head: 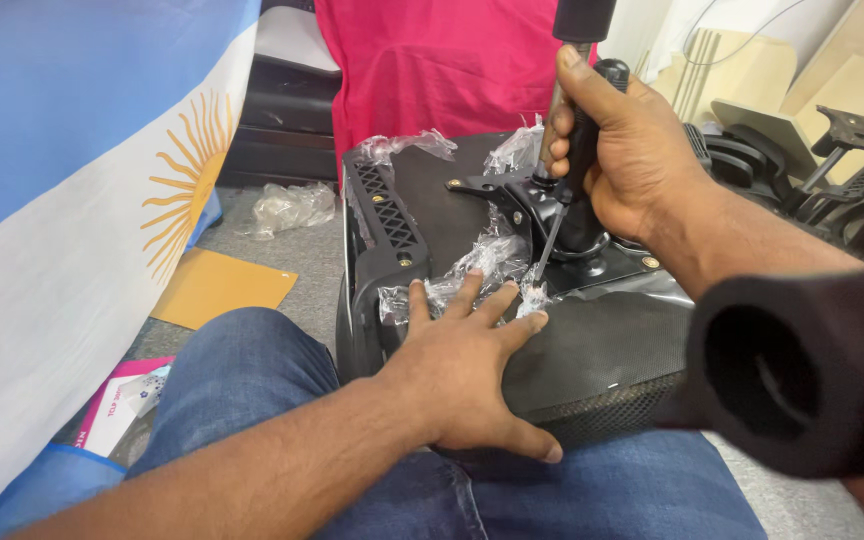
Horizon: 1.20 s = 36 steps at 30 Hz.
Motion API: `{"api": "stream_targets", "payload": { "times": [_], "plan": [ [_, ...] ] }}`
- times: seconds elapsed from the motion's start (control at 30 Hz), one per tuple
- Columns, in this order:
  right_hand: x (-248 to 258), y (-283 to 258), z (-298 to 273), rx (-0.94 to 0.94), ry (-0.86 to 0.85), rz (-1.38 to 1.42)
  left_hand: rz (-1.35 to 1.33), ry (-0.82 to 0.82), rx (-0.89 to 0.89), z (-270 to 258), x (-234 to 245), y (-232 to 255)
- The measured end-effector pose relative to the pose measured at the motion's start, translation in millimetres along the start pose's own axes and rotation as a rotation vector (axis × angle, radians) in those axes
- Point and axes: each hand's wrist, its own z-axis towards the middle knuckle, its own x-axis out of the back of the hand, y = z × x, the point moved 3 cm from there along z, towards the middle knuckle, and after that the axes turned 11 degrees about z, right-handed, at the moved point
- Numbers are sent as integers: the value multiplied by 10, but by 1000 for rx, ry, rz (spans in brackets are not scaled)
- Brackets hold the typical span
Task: The person uses a manual screwdriver to tighten screws on the underside of a black office chair seat. They hold the seat steady with one hand while turning the screwdriver with the other, working on multiple fasteners around the central gas lift post.
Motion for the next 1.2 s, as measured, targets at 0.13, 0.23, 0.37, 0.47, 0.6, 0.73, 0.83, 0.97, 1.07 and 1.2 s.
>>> {"api": "stream_targets", "payload": {
  "times": [0.13,0.23,0.37,0.47,0.6,0.73,0.83,0.97,1.07,1.2],
  "plan": [
    [28,-13,66,-22,35,28,-11,72,-89,-27,60,-242],
    [35,-17,143,-42,84,10,-4,44,-121,-30,110,-436],
    [34,-2,230,-39,132,-15,5,3,-167,13,196,-731],
    [-7,26,302,-57,91,8,19,-69,-179,69,236,-918],
    [-22,59,401,-87,35,-35,32,-102,-182,95,237,-1034],
    [-114,91,460,-114,-94,-64,48,-111,-165,53,312,-1237],
    [-158,130,515,-119,-193,-111,37,-134,-186,70,337,-1425],
    [-280,192,486,-106,-243,-187,-35,-126,-115,-9,252,-1409],
    [-254,171,500,-133,-267,-133,-314,133,250,190,178,-1197],
    [-295,153,488,-128,-344,-115,-200,357,363,620,153,-916]
  ]
}}
